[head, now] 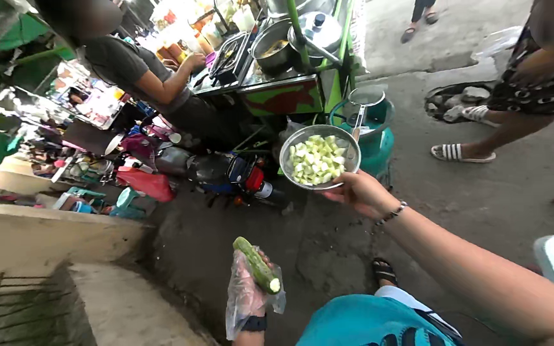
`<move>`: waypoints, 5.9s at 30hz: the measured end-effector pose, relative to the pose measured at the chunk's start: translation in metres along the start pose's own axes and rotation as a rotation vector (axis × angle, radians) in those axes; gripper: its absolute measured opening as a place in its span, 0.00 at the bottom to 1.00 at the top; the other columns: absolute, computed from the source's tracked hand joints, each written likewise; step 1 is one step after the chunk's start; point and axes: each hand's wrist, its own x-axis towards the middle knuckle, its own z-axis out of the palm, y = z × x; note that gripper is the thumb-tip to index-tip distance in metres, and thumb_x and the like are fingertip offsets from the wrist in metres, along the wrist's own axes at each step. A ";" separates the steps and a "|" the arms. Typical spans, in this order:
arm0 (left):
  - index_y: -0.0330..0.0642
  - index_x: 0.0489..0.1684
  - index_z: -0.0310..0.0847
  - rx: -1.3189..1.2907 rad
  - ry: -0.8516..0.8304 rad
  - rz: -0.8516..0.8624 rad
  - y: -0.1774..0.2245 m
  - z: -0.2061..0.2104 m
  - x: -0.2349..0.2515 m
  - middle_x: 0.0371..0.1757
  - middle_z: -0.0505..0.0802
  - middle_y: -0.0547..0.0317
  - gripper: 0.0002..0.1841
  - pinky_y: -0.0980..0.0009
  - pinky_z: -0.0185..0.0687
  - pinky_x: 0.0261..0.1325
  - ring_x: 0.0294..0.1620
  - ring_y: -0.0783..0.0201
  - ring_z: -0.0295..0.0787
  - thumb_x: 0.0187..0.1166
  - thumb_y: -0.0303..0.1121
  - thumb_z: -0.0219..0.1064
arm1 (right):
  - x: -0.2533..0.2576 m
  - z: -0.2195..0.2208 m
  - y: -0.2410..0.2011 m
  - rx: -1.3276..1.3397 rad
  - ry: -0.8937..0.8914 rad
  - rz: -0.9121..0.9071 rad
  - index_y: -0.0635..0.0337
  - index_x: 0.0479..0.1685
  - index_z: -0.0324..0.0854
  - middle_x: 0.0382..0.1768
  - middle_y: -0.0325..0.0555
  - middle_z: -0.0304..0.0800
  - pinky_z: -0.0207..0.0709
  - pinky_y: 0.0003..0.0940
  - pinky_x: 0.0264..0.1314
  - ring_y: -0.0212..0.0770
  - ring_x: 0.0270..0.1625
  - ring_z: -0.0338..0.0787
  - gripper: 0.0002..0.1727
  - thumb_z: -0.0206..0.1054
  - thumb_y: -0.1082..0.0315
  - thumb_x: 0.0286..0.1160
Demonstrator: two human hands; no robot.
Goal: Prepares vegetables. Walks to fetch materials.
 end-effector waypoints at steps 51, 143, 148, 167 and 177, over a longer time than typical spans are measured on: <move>0.41 0.54 0.79 -0.295 0.134 0.127 -0.068 -0.007 -0.054 0.38 0.90 0.52 0.32 0.64 0.91 0.34 0.33 0.59 0.91 0.91 0.60 0.37 | 0.058 -0.009 -0.038 -0.084 -0.161 0.112 0.54 0.84 0.58 0.54 0.65 0.90 0.93 0.44 0.46 0.56 0.45 0.97 0.25 0.51 0.72 0.89; 0.43 0.67 0.76 0.120 -0.597 -0.810 -0.417 0.201 -0.397 0.54 0.93 0.48 0.46 0.64 0.94 0.37 0.41 0.56 0.96 0.80 0.75 0.31 | -0.565 -0.799 0.004 -1.323 1.208 0.143 0.64 0.70 0.81 0.66 0.66 0.84 0.80 0.68 0.63 0.68 0.69 0.84 0.24 0.65 0.78 0.71; 0.44 0.68 0.75 0.163 -0.578 -0.786 -0.420 0.205 -0.403 0.55 0.93 0.49 0.45 0.65 0.94 0.37 0.40 0.58 0.96 0.81 0.73 0.30 | -0.544 -0.793 0.014 -1.387 1.166 0.274 0.63 0.72 0.81 0.65 0.70 0.83 0.81 0.71 0.55 0.72 0.67 0.84 0.27 0.66 0.81 0.69; 0.44 0.67 0.76 0.128 -0.583 -0.749 -0.399 0.179 -0.394 0.56 0.93 0.49 0.44 0.65 0.94 0.40 0.43 0.57 0.96 0.83 0.72 0.29 | -0.574 -0.777 0.012 -1.338 1.264 0.235 0.64 0.71 0.82 0.66 0.69 0.84 0.80 0.73 0.56 0.73 0.67 0.84 0.24 0.63 0.79 0.72; 0.43 0.65 0.78 0.096 -0.578 -0.751 -0.398 0.176 -0.401 0.54 0.94 0.50 0.44 0.65 0.94 0.39 0.42 0.58 0.96 0.82 0.72 0.30 | -0.593 -0.729 0.066 -1.582 0.878 0.272 0.57 0.58 0.90 0.57 0.61 0.89 0.81 0.69 0.49 0.69 0.61 0.86 0.18 0.65 0.81 0.72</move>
